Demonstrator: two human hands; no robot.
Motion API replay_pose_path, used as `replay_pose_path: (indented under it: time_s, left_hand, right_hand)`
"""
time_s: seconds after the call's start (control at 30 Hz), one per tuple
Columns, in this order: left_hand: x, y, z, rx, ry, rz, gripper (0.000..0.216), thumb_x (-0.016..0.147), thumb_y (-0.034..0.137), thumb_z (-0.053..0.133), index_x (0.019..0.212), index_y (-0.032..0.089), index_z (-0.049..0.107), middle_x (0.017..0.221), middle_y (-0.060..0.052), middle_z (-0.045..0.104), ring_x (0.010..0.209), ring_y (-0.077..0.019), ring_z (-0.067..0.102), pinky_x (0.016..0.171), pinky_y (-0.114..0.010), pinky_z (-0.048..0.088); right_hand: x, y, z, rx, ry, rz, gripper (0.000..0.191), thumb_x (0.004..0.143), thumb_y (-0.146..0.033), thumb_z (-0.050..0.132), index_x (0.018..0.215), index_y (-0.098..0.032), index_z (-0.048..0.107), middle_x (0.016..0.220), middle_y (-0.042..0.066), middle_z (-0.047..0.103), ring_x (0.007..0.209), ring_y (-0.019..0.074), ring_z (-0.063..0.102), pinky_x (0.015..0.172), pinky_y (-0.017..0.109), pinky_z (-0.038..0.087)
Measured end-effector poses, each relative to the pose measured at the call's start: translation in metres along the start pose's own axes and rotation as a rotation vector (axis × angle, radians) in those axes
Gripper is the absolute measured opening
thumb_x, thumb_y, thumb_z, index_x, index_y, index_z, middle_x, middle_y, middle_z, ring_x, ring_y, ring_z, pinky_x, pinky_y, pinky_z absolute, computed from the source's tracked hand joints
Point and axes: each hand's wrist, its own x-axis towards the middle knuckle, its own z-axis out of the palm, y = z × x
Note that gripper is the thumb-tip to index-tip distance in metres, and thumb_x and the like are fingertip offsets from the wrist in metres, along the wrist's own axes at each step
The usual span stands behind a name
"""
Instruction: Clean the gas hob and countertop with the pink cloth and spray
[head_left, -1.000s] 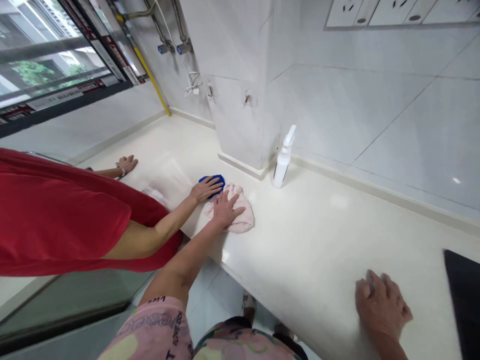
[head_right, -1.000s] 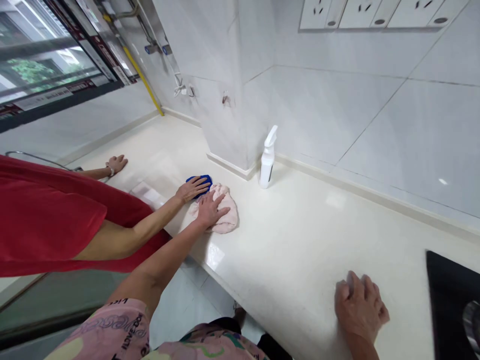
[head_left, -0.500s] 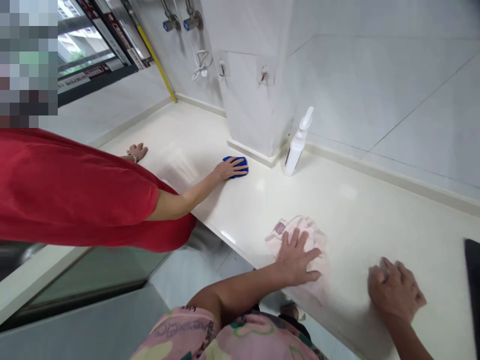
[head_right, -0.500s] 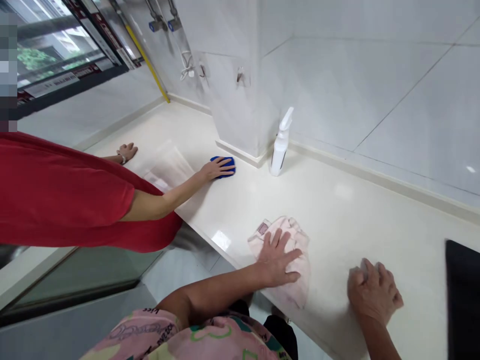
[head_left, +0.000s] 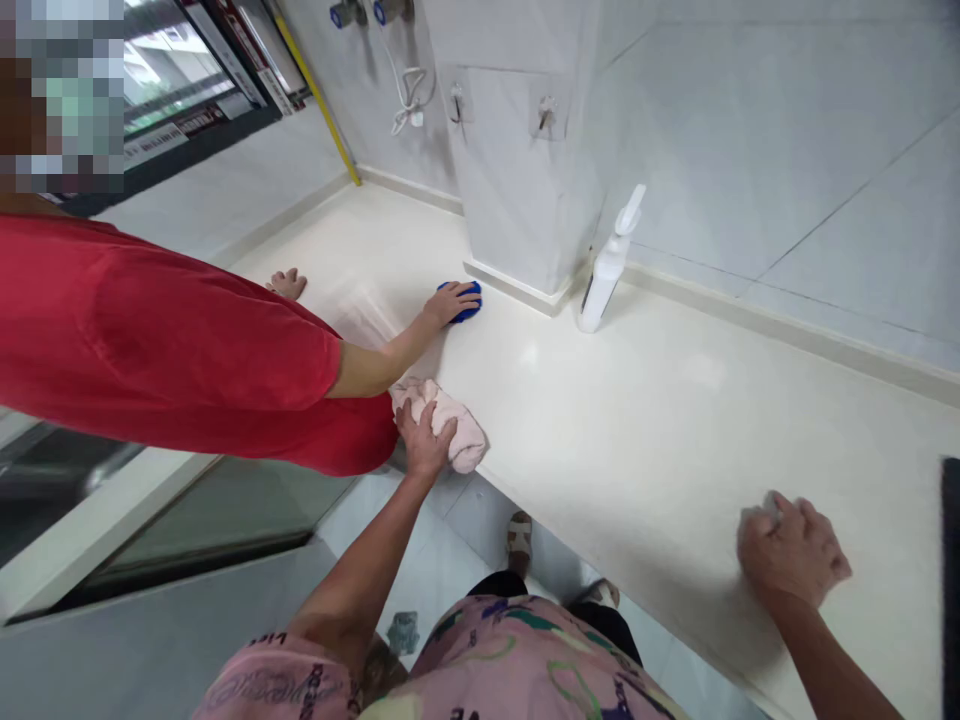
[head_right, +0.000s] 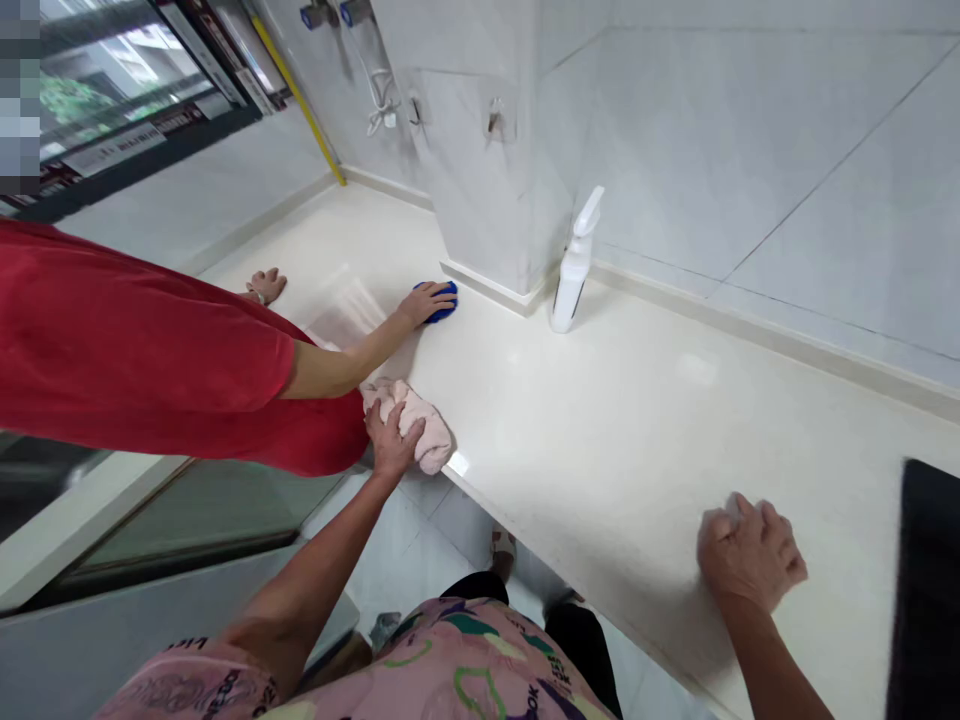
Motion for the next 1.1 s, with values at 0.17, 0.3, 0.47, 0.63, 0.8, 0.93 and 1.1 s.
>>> replay_pose_path:
  time_s: [0.17,0.3,0.47,0.63,0.8,0.93,1.1]
  left_hand:
    - [-0.024,0.036,0.025,-0.264,0.088,-0.346,0.059,0.094,0.037,0.063,0.149,0.018,0.049,0.175,-0.021,0.009,0.164,-0.0349,0.017,0.13,-0.048,0.03]
    - [-0.066,0.066,0.037,-0.359,0.057,-0.466,0.067,0.097,0.037,0.059,0.156,0.019,0.032,0.171,-0.023,0.016,0.163,-0.0345,0.02,0.129,-0.051,0.031]
    - [-0.171,0.117,0.062,-0.401,0.001,-0.456,0.074,0.095,0.037,0.062,0.157,0.02,0.025,0.167,-0.024,0.024,0.158,-0.0329,0.034,0.128,-0.05,0.034]
    - [-0.312,0.171,0.099,-0.436,-0.205,-0.362,0.093,0.085,0.036,0.073,0.16,0.022,0.02,0.167,-0.026,0.021,0.155,-0.0336,0.04,0.125,-0.049,0.041]
    - [-0.392,0.201,0.119,-0.394,-0.363,-0.286,0.102,0.077,0.032,0.079,0.16,0.019,0.021,0.167,-0.027,0.022,0.159,-0.034,0.034,0.127,-0.047,0.039]
    - [-0.372,0.199,0.101,-0.519,-0.302,-0.343,0.078,0.081,0.029,0.076,0.149,0.021,0.038,0.157,-0.023,0.036,0.146,-0.0319,0.05,0.122,-0.048,0.044]
    - [-0.281,0.174,0.063,-0.527,-0.134,-0.427,0.061,0.088,0.028,0.07,0.142,0.018,0.043,0.15,-0.02,0.039,0.142,-0.0305,0.05,0.12,-0.045,0.044]
  right_hand:
    - [0.002,0.0,-0.001,-0.015,0.011,-0.03,0.053,0.101,-0.04,0.04,0.146,-0.02,0.06,0.163,0.019,0.045,0.152,0.0384,0.036,0.119,0.068,0.029]
    - [0.005,0.006,0.003,-0.029,-0.069,-0.062,0.057,0.104,-0.04,0.031,0.153,-0.02,0.053,0.167,0.021,0.036,0.157,0.0381,0.027,0.12,0.069,0.026]
    - [0.001,0.028,0.0,-0.017,-0.22,-0.208,0.075,0.104,-0.055,0.026,0.162,-0.01,0.041,0.172,0.026,0.024,0.161,0.0427,0.015,0.124,0.068,0.017]
    - [-0.017,0.071,-0.018,0.012,-0.303,-0.441,0.072,0.104,-0.056,0.023,0.158,-0.015,0.047,0.171,0.02,0.032,0.161,0.0363,0.022,0.126,0.06,0.024]
    - [-0.042,0.14,-0.053,-0.012,-0.233,-0.522,0.063,0.104,-0.055,0.025,0.14,-0.024,0.066,0.168,0.014,0.041,0.159,0.0343,0.029,0.124,0.061,0.028]
    - [-0.065,0.208,-0.084,-0.098,-0.071,-0.374,0.065,0.104,-0.055,0.025,0.139,-0.021,0.068,0.165,0.019,0.042,0.158,0.04,0.03,0.122,0.067,0.027]
    - [-0.086,0.256,-0.098,-0.108,-0.004,-0.32,0.061,0.103,-0.047,0.03,0.152,-0.023,0.058,0.161,0.02,0.047,0.155,0.0405,0.035,0.118,0.067,0.031]
